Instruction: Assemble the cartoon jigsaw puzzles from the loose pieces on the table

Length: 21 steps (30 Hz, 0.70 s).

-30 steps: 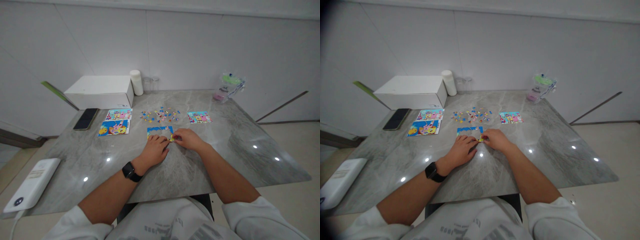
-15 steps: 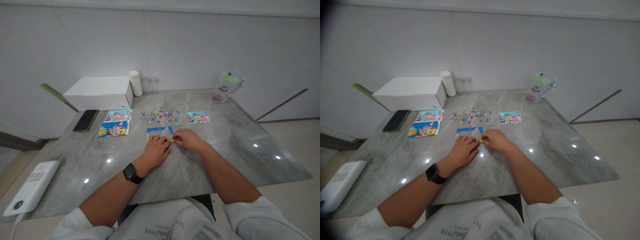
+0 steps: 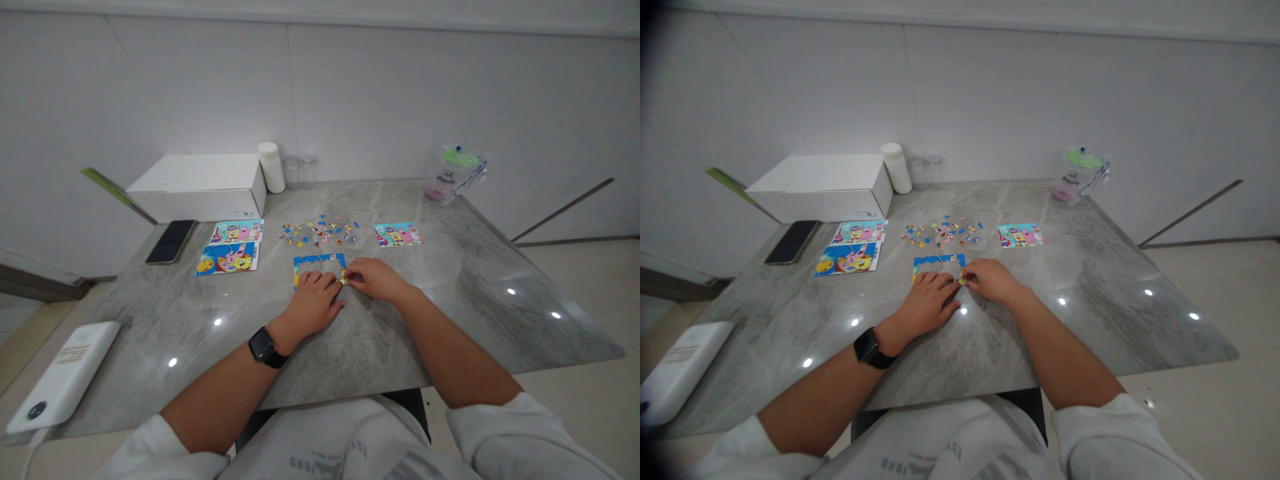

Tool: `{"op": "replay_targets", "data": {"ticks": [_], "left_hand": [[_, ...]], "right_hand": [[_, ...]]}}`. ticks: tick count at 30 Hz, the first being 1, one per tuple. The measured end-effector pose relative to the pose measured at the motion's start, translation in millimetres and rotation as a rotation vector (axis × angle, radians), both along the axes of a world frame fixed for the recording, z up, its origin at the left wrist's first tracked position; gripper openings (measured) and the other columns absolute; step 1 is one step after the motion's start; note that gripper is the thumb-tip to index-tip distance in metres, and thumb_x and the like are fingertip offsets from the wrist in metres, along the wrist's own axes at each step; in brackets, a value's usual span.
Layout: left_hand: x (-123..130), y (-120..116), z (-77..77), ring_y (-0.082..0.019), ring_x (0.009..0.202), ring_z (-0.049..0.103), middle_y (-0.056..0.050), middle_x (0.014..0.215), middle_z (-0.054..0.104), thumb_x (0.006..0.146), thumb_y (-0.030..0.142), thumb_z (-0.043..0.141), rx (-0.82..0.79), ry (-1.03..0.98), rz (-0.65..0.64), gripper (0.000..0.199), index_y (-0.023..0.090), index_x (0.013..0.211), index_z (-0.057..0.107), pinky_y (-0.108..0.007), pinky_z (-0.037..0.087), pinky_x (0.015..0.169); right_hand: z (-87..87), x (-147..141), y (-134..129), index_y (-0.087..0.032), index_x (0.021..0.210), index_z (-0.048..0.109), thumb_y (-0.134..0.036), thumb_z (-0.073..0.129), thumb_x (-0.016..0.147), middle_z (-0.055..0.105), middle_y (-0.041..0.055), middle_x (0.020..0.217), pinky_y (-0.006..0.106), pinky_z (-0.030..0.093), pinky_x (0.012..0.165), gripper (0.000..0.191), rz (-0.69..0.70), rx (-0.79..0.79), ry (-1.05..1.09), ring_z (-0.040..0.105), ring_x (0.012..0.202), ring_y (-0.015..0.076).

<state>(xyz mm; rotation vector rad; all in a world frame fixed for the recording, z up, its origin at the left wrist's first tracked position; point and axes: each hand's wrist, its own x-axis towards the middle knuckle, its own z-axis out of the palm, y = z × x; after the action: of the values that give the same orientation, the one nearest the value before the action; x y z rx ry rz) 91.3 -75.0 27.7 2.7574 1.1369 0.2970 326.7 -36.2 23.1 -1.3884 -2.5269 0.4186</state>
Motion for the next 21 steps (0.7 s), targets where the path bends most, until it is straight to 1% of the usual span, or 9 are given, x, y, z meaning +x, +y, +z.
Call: {"op": "replay_targets", "data": {"ticks": [9, 16, 21], "left_hand": [[2.0, 0.9, -2.6, -0.031, 0.123, 0.054, -0.011, 0.137, 0.066, 0.103, 0.044, 0.057, 0.001, 0.008, -0.051, 0.04, 0.02, 0.135, 0.063, -0.051, 0.038, 0.107], [6.4, -1.3, -4.0, -0.032, 0.122, 0.055, -0.012, 0.134, 0.066, 0.102, 0.047, 0.058, 0.017, 0.027, -0.021, 0.039, 0.021, 0.13, 0.064, -0.053, 0.036, 0.107], [5.6, -1.7, -1.4, -0.033, 0.124, 0.053, -0.013, 0.137, 0.062, 0.101, 0.048, 0.06, 0.013, 0.011, -0.024, 0.042, 0.021, 0.132, 0.063, -0.051, 0.038, 0.107]], "right_hand": [[-1.8, 0.6, 0.6, -0.022, 0.1, 0.079, -0.018, 0.073, 0.089, 0.076, 0.005, 0.098, 0.029, 0.046, 0.081, 0.013, 0.0, 0.005, -0.008, 0.067, 0.088, 0.0192], [-0.9, 0.7, 1.2, -0.022, 0.099, 0.079, -0.017, 0.072, 0.088, 0.076, 0.0053, 0.098, 0.029, 0.046, 0.081, 0.014, 0.004, -0.004, -0.016, 0.068, 0.089, 0.02], [-1.3, 0.9, 0.6, -0.022, 0.1, 0.078, -0.017, 0.072, 0.088, 0.076, 0.0051, 0.098, 0.029, 0.046, 0.081, 0.014, 0.004, 0.001, 0.0, 0.067, 0.088, 0.0196]]}}
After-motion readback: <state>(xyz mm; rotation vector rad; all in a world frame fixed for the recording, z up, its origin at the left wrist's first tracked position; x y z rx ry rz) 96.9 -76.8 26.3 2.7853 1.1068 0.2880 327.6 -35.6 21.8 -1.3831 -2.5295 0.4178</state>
